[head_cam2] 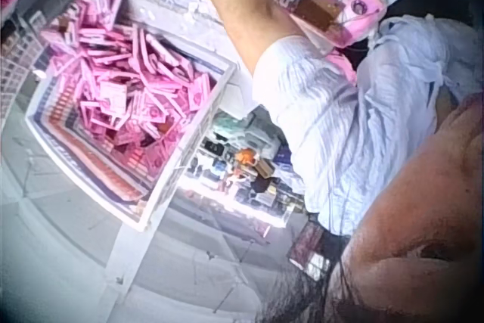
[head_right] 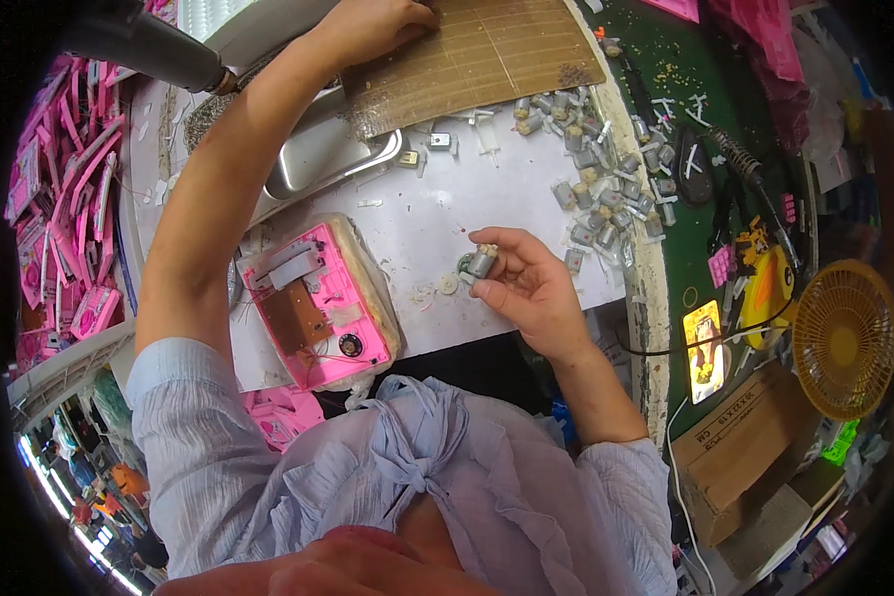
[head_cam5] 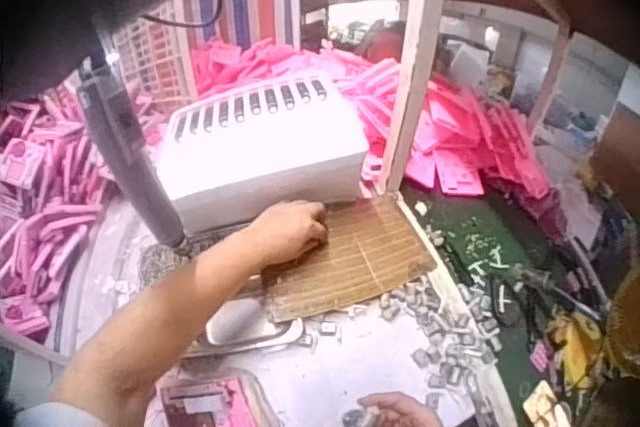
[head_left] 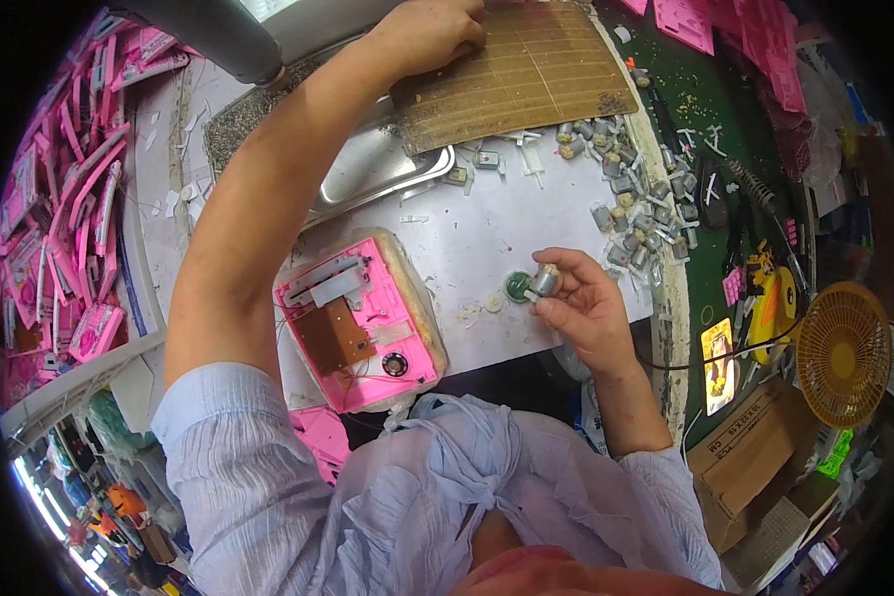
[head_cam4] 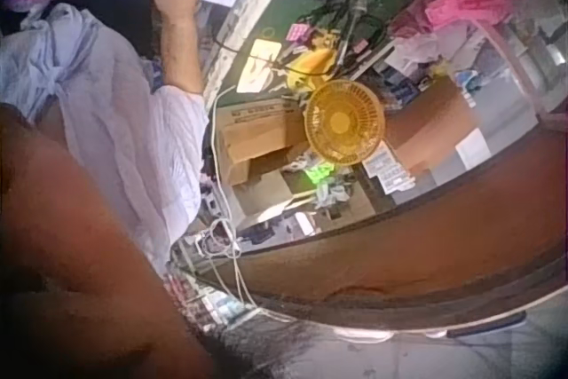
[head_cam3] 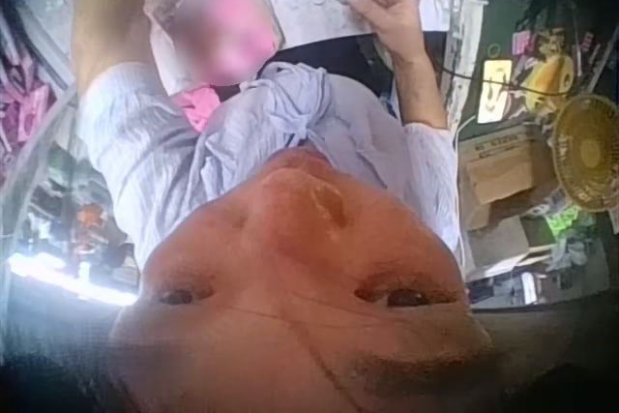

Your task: Assembling the internal mechanical and electronic components of a toy and securing the outer plastic casing.

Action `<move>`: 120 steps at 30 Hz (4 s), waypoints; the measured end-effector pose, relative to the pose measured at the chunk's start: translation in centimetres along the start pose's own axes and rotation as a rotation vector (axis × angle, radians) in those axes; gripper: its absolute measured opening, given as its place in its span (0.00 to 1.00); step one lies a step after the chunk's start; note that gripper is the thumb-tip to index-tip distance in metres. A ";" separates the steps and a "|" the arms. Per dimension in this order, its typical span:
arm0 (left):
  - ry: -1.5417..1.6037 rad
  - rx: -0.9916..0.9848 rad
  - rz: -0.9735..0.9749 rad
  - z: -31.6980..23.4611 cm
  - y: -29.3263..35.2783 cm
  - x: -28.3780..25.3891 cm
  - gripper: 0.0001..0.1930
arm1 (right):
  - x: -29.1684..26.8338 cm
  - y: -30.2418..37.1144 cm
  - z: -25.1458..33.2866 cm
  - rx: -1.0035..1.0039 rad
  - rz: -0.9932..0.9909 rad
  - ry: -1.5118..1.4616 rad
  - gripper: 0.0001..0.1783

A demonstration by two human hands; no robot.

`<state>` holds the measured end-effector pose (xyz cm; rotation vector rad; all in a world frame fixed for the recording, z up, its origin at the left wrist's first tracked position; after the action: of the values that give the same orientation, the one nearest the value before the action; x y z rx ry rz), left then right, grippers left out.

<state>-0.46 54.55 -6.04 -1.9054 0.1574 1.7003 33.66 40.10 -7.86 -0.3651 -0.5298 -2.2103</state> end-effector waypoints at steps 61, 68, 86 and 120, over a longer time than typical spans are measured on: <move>1.083 -0.730 -0.041 -18.9 11.6 -8.9 0.09 | -2.1 0.3 0.9 -0.027 -0.084 0.870 0.23; 1.820 -1.091 -0.168 -23.7 19.9 -8.5 0.12 | -0.6 -0.3 0.9 -0.043 -0.028 0.879 0.21; 1.340 -0.999 -0.375 -25.6 21.5 -8.2 0.10 | -0.6 0.7 1.0 -0.041 -0.026 0.871 0.23; 1.147 -1.017 -0.460 -30.6 24.1 -7.4 0.16 | 9.0 -0.7 -1.1 0.252 0.318 0.220 0.26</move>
<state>14.09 17.68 -6.41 -3.0865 -0.7935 0.1412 27.42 34.14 -5.16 -0.0649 -0.5784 -1.8238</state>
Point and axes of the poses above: each hand's wrist, its own y-axis away from the middle knuckle, its own x-axis out of the palm, z = x × y, the point moved 2 cm from there along -y, towards the middle knuckle, and after that the axes turned 1 degree about z, right-handed, at the moved point
